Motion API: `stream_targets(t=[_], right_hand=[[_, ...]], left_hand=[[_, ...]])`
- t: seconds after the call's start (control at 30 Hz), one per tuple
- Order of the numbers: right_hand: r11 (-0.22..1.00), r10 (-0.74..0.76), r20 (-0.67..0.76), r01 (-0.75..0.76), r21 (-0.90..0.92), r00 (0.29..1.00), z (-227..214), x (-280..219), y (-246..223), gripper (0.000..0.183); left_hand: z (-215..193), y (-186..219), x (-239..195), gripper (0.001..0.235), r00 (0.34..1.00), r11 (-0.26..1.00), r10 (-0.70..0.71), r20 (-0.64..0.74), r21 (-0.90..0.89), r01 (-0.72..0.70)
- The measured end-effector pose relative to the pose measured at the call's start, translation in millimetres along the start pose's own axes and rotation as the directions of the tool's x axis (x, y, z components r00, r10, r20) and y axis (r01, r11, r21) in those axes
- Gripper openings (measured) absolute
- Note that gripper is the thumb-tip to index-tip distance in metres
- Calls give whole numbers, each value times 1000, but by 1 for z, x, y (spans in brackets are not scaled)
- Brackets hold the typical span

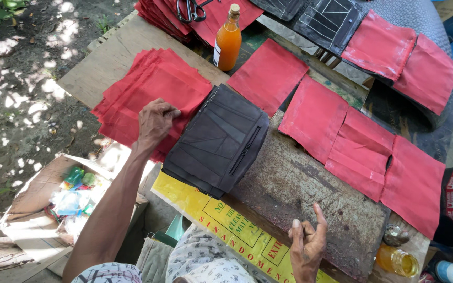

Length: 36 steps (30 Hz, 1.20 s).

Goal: The person repeatedly applies a yellowish substance from a small jar onto the edges of red fabric pieces using a finger. The person then folds the treated edges and places the pieces into a stack.

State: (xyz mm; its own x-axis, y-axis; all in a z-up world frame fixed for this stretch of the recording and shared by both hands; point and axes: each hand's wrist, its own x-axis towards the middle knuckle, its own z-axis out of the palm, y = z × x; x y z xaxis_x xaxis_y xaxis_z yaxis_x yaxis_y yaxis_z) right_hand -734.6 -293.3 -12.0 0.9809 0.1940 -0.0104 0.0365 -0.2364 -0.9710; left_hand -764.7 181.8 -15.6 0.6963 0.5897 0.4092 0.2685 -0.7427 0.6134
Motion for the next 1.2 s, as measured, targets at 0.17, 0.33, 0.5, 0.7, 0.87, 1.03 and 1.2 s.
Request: stream_targets(t=[0.17, 0.33, 0.5, 0.7, 0.87, 1.03, 1.2], right_hand=[[1000, -1, 0, 1, -6, 1000, 0, -2, -7, 67], [999, 20, 4, -20, -49, 1000, 0, -1, -13, 67], [999, 0, 15, 0, -44, 1000, -2, -2, -9, 64], [999, -17, 15, 17, -30, 1000, -3, -1, -6, 63], [1000, -1, 24, 1, -14, 1000, -3, -2, -6, 63], [994, 19, 37, -15, -107, 999, -3, -1, -16, 65], [1000, 17, 47, -18, 9, 999, -3, -2, -48, 71]], left_hand=[[4, -12, 5, 14, 996, 996, -84, 14, -26, 85], [-5, -20, 20, 13, 953, 875, -274, 128, -377, 303], [-20, -28, 30, 16, 886, 765, -339, 317, -455, 455], [-14, -22, 29, 16, 910, 911, -318, 264, -179, 371], [-31, -26, 40, 18, 838, 713, -508, 200, -448, 540], [-79, 1, 63, 19, 915, 613, -339, 219, -686, 391], [-84, 120, 40, 21, 985, 743, -3, 172, -659, 117]])
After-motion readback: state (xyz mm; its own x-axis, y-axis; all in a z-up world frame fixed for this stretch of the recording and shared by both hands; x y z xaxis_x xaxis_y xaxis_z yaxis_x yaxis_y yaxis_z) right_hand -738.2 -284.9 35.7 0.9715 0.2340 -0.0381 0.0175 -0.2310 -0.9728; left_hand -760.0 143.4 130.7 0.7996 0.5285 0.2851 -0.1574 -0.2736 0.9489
